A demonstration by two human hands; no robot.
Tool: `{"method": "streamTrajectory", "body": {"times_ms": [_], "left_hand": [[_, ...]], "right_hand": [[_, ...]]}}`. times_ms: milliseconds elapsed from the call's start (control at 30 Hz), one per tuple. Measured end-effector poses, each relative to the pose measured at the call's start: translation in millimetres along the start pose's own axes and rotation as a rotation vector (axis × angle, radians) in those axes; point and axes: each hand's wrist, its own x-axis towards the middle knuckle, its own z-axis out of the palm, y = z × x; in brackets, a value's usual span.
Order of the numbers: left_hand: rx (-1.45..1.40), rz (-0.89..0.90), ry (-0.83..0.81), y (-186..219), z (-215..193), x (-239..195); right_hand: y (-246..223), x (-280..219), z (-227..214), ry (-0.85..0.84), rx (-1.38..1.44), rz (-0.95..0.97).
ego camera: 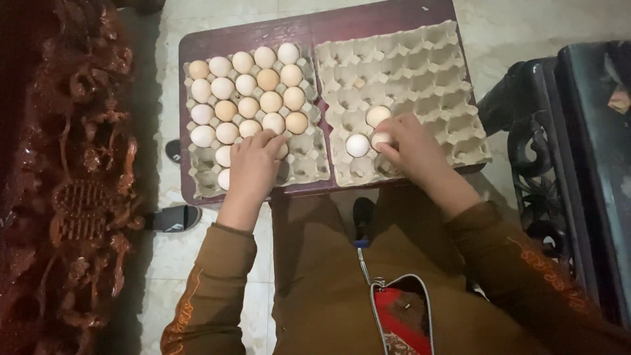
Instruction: The person transfers eggs by hand between two cardboard egg trays on a small table, filling empty slots and occasionally swapping eggs between trays. The person handles eggs one at a time, placing them into the tray compartments without using any tools.
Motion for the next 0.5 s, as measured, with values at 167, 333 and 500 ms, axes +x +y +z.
{"method": "streamTrajectory", "body": {"times_ms": [167, 333, 500], "left_hand": [[-0.029, 0.072, 0.033, -12.0, -11.6, 1.6], [-0.502, 0.041, 0.294, 27.3, -38.3, -11.0], [-0.896, 0.218, 0.258, 85.8, -49.6, -23.4]], "right_hand": [[-10.1, -5.2, -12.1, 0.011, 0.105, -0.014], [-28.6, -12.7, -5.3, 0.005, 0.596, -0.006], [-69.3, -23.5, -6.4, -0.375, 1.274, 0.084]]}}
